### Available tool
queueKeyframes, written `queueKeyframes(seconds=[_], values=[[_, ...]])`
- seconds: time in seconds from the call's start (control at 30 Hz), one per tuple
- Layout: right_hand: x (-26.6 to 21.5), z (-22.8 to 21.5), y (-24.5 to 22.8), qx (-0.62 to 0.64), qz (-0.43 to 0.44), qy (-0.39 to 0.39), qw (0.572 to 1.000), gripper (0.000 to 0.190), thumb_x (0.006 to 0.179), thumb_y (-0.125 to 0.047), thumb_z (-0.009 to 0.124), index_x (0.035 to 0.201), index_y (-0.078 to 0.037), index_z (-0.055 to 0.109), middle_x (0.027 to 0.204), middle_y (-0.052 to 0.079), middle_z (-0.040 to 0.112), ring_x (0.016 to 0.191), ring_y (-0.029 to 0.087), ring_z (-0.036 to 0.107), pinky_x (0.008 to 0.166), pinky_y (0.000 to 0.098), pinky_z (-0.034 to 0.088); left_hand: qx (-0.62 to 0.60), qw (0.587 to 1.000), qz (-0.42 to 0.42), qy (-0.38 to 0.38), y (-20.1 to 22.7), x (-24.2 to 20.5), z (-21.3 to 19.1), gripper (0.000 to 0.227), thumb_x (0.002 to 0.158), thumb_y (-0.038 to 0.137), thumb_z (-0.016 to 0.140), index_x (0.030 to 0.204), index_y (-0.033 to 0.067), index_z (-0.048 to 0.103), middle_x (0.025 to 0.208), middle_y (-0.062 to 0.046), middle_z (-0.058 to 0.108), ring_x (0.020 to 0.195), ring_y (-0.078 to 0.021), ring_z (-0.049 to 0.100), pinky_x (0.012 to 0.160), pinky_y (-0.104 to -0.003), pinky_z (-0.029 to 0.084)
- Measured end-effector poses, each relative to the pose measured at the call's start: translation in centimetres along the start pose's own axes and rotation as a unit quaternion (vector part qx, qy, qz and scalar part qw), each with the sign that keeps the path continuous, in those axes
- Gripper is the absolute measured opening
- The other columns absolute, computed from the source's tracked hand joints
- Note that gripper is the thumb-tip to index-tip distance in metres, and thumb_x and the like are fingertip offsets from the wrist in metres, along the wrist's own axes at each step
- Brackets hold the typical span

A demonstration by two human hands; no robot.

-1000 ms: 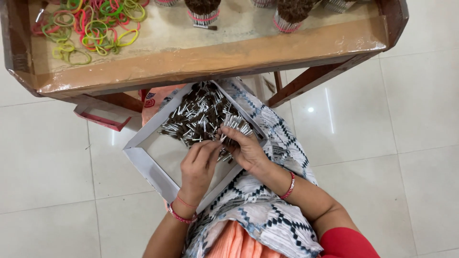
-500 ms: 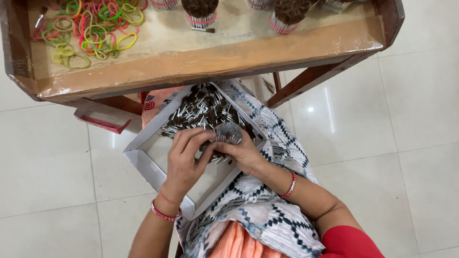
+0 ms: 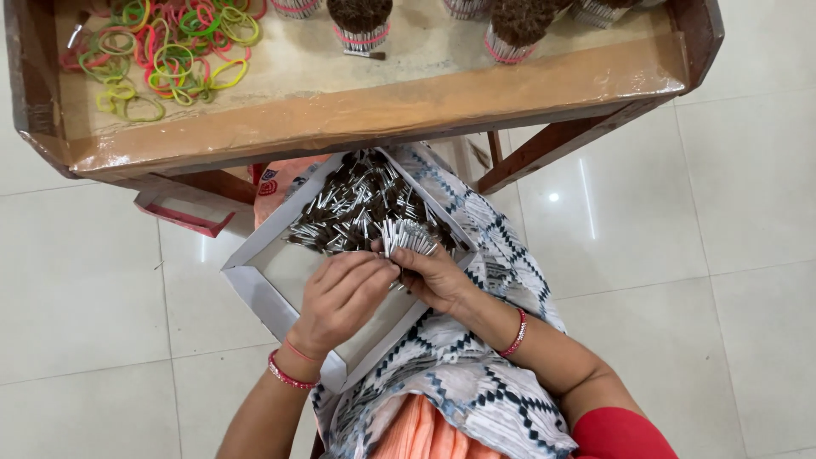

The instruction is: The recorder is seen sorting and organizing small metal hardware pins and grouping them together.

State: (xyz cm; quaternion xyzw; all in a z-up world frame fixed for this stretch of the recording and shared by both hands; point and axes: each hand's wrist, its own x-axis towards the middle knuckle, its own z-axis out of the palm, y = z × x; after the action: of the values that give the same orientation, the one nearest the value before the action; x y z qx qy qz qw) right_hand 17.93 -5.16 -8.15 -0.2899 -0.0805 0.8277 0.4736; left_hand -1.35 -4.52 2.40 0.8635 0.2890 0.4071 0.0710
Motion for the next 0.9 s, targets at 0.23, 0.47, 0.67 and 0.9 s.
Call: queueKeyframes(seconds=[0.23, 0.47, 0.67, 0.9], values=[[-0.8, 0.2, 0.3, -0.019, 0.011, -0.074, 0.997, 0.037, 0.089, 0.002, 0.078, 0.124, -0.004, 0.067, 0.107, 0.007, 0.074, 0.093, 0.022, 0.072, 0.084, 0.0369, 0.061, -0.028, 0.994, -0.101, -0.011, -0.1, 1.2, 0.0, 0.078, 0.070, 0.031, 0.090, 0.134, 0.0037, 0.055, 0.126, -0.016, 0.057, 0.120, -0.0378, 0.058, 0.105, -0.047, 0.049], [-1.2, 1.1, -0.5, -0.140, -0.060, -0.026, 0.988, 0.052, 0.082, 0.007, 0.078, 0.129, -0.004, 0.059, 0.112, 0.007, 0.071, 0.100, 0.018, 0.073, 0.090, 0.0355, 0.062, -0.140, 0.977, -0.139, -0.085, -0.6, 0.9, -0.1, 0.077, 0.076, 0.024, 0.089, 0.141, 0.0050, 0.052, 0.143, -0.016, 0.061, 0.132, -0.0351, 0.060, 0.111, -0.045, 0.048], [-1.8, 2.5, -1.5, -0.357, -0.193, -0.077, 0.910, 0.051, 0.081, 0.009, 0.078, 0.127, -0.003, 0.058, 0.111, 0.004, 0.067, 0.101, 0.010, 0.065, 0.089, 0.0266, 0.058, -0.155, 0.966, -0.202, -0.044, -0.4, 1.3, -1.8, 0.043, 0.091, 0.004, 0.077, 0.130, 0.0084, 0.061, 0.115, -0.010, 0.070, 0.106, -0.0275, 0.070, 0.089, -0.037, 0.057], [-1.9, 2.1, -1.5, -0.510, -0.280, -0.028, 0.813, 0.063, 0.070, 0.006, 0.082, 0.127, -0.004, 0.056, 0.107, 0.002, 0.070, 0.097, 0.011, 0.068, 0.087, 0.0267, 0.057, -0.116, 0.974, -0.152, -0.122, -0.3, 4.1, -3.4, 0.041, 0.091, 0.000, 0.072, 0.130, 0.0074, 0.063, 0.097, -0.006, 0.070, 0.090, -0.0265, 0.067, 0.078, -0.038, 0.055]])
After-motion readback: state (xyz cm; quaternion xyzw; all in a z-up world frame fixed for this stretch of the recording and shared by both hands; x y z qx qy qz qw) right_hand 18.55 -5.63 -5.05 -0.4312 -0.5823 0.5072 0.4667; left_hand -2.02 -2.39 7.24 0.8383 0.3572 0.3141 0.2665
